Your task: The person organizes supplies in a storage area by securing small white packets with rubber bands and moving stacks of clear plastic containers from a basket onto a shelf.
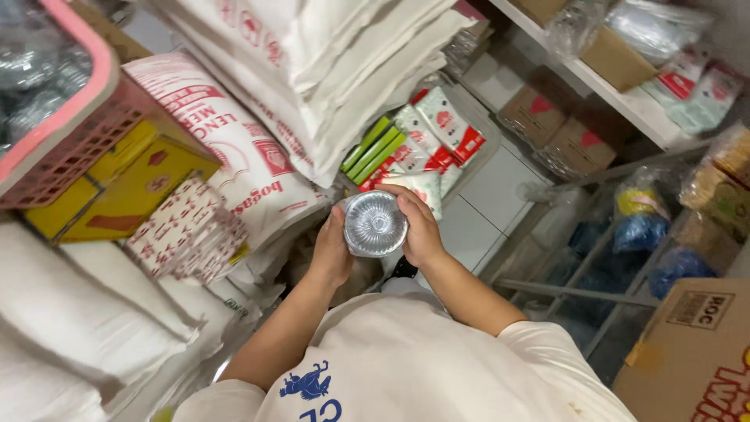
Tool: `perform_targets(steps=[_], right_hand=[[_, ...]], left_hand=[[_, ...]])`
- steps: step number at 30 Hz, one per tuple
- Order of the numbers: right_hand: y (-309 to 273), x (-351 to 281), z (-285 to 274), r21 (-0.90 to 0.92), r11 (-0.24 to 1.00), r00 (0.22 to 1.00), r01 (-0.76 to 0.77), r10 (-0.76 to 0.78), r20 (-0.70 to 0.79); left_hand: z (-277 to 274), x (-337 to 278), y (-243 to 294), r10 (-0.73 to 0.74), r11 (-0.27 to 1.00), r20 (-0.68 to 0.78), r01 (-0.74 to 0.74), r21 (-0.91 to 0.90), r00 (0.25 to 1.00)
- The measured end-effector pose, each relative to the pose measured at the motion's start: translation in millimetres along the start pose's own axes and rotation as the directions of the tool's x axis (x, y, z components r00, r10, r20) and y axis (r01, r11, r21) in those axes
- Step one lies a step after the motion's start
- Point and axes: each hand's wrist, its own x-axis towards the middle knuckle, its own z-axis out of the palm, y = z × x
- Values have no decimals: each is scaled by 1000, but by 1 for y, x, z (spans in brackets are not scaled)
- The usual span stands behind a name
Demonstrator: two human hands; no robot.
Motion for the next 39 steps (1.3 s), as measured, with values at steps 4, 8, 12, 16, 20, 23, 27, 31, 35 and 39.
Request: perform_targets(steps=[4, 8, 12, 16, 20, 23, 27, 31, 35, 39], right_hand=[[-29, -2, -49, 71, 996, 997, -47, 52, -64], [-51, 11, -97, 81, 996, 997, -45, 50, -53], [-74, 29, -143, 108, 993, 997, -53, 59, -48], [-101, 45, -183, 97, 993, 995, -73, 78, -54], [-127, 48, -203, 91, 995, 999, -27, 29, -22], [-136, 50, -217, 99, 995, 1000, -14, 16, -16], [-146, 53, -236, 94, 995, 999, 24, -21, -38], [-145, 57, -254, 124, 991, 997, 48, -41, -62], [-150, 72, -273, 137, 989, 994, 55, -41, -102], [-167, 94, -300, 111, 993, 993, 27, -14, -116]], left_hand=[[37, 24, -17, -118, 991, 103, 125, -58, 988], [72, 50, -42, -194, 974, 137, 208, -91, 971], [101, 82, -73, -213, 967, 106, 225, -119, 971], [121, 114, -102, -241, 954, 170, 266, -140, 956], [143, 138, -119, -228, 964, 168, 246, -96, 959], [155, 147, -126, -267, 957, 170, 282, -71, 949], [174, 162, -131, -275, 956, 202, 290, -52, 940], [188, 180, -134, -335, 940, 185, 340, 7, 924], [202, 200, -137, -350, 936, 191, 352, 24, 917], [207, 230, -158, -298, 954, 165, 297, 31, 940]])
